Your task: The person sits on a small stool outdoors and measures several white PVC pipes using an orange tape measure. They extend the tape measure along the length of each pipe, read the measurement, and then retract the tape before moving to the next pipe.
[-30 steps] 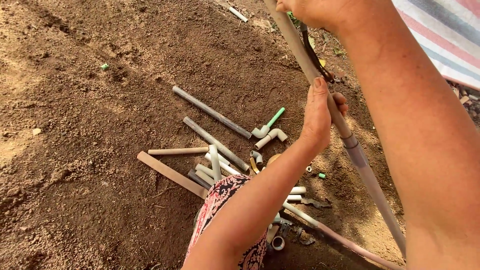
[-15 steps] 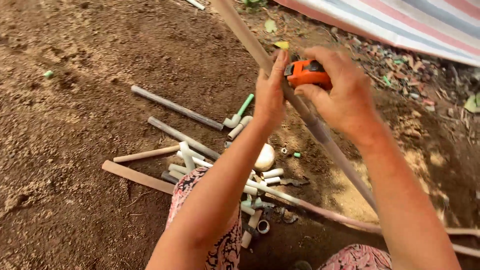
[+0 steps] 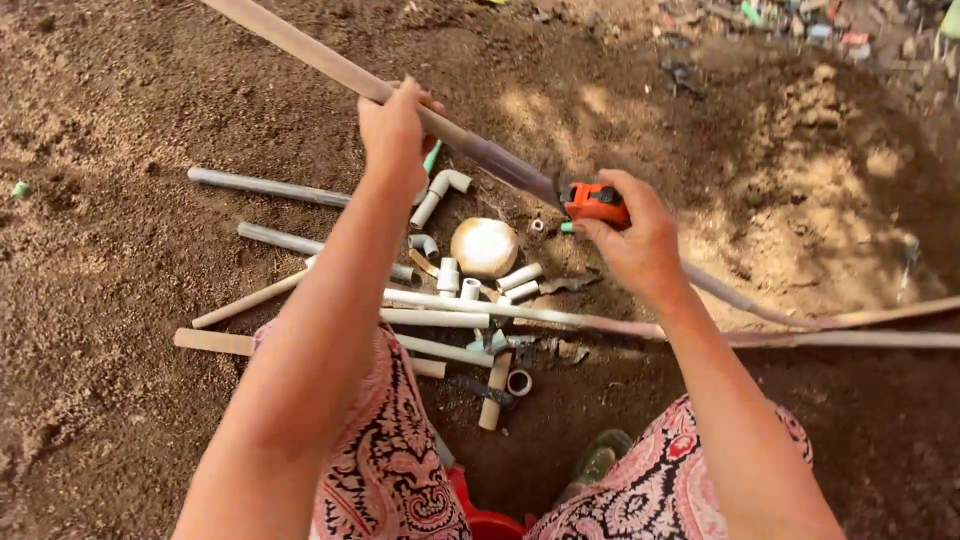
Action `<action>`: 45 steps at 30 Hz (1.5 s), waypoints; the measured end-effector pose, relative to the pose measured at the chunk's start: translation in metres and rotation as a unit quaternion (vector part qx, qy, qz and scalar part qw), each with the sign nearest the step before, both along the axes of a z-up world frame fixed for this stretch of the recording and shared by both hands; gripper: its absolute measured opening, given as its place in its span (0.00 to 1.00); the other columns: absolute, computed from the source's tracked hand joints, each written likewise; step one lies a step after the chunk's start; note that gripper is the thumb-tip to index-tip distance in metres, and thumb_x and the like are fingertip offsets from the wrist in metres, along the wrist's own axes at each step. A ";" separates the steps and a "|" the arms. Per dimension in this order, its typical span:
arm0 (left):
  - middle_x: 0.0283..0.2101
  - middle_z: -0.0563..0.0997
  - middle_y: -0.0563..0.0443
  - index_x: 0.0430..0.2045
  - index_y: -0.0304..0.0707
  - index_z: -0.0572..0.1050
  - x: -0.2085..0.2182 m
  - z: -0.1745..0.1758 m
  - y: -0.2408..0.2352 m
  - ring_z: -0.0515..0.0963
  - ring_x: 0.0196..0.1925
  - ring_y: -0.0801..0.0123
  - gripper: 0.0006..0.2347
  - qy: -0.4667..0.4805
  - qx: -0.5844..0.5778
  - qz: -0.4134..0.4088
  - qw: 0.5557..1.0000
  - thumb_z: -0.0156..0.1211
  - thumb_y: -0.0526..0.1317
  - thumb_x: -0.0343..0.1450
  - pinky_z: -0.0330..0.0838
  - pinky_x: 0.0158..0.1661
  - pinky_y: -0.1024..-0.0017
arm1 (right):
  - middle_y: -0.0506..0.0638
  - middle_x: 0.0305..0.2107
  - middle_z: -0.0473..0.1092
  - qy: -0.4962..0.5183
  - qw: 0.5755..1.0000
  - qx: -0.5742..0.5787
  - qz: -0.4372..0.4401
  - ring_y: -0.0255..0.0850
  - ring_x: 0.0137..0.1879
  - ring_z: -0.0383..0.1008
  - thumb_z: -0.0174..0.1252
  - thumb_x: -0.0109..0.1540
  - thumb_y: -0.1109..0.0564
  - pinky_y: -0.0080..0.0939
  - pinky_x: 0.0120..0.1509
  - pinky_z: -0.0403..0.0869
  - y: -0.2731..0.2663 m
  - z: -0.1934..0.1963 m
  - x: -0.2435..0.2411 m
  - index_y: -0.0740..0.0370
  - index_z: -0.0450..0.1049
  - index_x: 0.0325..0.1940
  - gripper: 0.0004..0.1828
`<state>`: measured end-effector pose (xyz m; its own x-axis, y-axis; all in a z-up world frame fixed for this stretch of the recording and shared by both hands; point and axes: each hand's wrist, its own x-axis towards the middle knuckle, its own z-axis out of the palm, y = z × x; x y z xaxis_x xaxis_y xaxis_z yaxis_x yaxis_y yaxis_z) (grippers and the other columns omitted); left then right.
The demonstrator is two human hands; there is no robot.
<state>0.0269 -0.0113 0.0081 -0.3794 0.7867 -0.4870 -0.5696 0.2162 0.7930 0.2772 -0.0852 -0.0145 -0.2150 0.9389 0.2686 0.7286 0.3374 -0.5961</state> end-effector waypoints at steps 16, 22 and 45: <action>0.38 0.74 0.39 0.47 0.27 0.62 0.028 -0.140 0.015 0.79 0.33 0.60 0.21 0.238 -0.075 -0.188 0.950 0.57 0.46 0.68 0.74 0.21 0.69 | 0.62 0.43 0.67 0.078 0.993 0.078 0.045 0.59 0.51 0.70 0.68 0.53 0.61 0.54 0.56 0.69 0.010 -0.021 0.015 0.61 0.64 0.59 0.32; 0.30 0.81 0.48 0.43 0.32 0.73 0.091 -0.052 -0.031 0.81 0.30 0.73 0.24 0.258 0.048 -0.367 0.892 0.57 0.55 0.64 0.71 0.27 0.81 | 0.61 0.44 0.67 0.032 0.993 0.100 0.056 0.59 0.51 0.69 0.66 0.54 0.63 0.53 0.56 0.70 0.012 -0.023 0.024 0.62 0.65 0.59 0.30; 0.16 0.69 0.53 0.21 0.33 0.73 0.113 -0.070 -0.011 0.78 0.18 0.73 0.10 0.203 0.098 -0.385 0.895 0.65 0.41 0.61 0.70 0.17 0.83 | 0.58 0.44 0.65 0.005 0.994 0.078 0.082 0.57 0.52 0.70 0.66 0.53 0.66 0.52 0.54 0.71 0.033 -0.056 0.031 0.59 0.65 0.57 0.29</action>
<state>0.1404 -0.0222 -0.0619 0.1974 0.9462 -0.2565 0.0318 0.2554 0.9663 0.3082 -0.0522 -0.0706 -0.3588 0.8379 0.4114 0.6504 0.5406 -0.5336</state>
